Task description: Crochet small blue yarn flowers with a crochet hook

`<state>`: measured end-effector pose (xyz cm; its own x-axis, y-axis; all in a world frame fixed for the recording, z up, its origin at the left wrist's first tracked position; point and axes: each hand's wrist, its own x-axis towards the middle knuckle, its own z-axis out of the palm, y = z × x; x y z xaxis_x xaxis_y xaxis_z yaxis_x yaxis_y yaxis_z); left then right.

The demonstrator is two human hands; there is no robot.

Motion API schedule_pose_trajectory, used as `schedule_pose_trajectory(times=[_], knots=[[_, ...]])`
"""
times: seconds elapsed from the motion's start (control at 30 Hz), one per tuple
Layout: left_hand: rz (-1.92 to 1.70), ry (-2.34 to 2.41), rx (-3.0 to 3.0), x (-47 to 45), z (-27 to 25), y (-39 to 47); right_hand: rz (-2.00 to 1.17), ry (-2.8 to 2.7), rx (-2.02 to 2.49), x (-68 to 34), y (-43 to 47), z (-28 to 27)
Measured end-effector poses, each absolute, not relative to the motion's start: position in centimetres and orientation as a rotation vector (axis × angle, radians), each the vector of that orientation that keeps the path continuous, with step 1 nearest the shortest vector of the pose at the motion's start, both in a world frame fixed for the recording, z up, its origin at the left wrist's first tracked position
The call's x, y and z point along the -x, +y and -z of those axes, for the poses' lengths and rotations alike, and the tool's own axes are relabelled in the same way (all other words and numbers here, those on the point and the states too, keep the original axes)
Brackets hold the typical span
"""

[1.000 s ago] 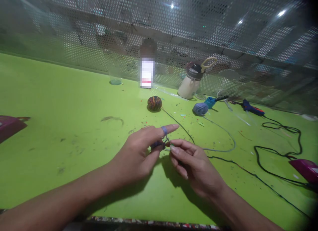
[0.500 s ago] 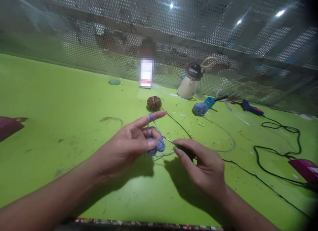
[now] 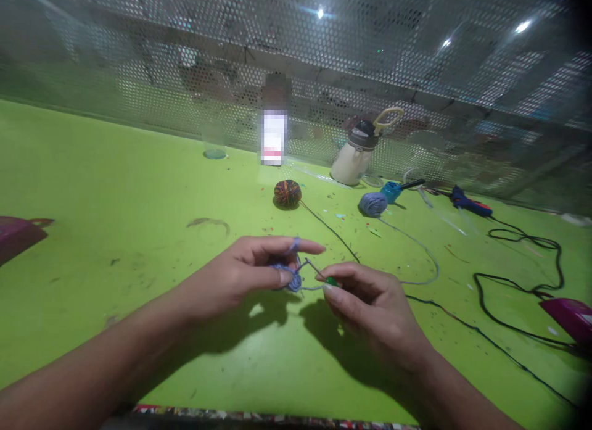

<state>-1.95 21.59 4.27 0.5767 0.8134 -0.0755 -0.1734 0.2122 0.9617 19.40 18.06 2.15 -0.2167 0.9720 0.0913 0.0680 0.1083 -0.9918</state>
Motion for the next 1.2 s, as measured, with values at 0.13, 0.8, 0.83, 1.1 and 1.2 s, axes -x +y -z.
schedule_pose_trajectory(times=[0.13, 0.8, 0.83, 1.1, 1.2], knots=[[-0.657, 0.652, -1.32, 1.8, -4.2, 21.5, -1.423, -1.383, 1.113, -19.0, 18.2, -2.3], [-0.983, 0.756, -1.272, 0.5, -4.0, 20.6, -1.552, -1.07, 1.024, -18.1, 17.9, -1.8], [-0.965, 0.709, -1.127, 0.5, -4.0, 20.6, -1.503, -1.106, 1.028, -18.2, 17.8, -1.7], [-0.885, 0.471, -0.857, 1.3, -3.9, 21.0, -0.505, -1.738, 1.067, -19.3, 17.7, -1.7], [-0.879, 0.461, -0.839, 1.6, -4.1, 20.9, -0.242, -1.865, 1.014, -19.6, 17.7, -1.9]])
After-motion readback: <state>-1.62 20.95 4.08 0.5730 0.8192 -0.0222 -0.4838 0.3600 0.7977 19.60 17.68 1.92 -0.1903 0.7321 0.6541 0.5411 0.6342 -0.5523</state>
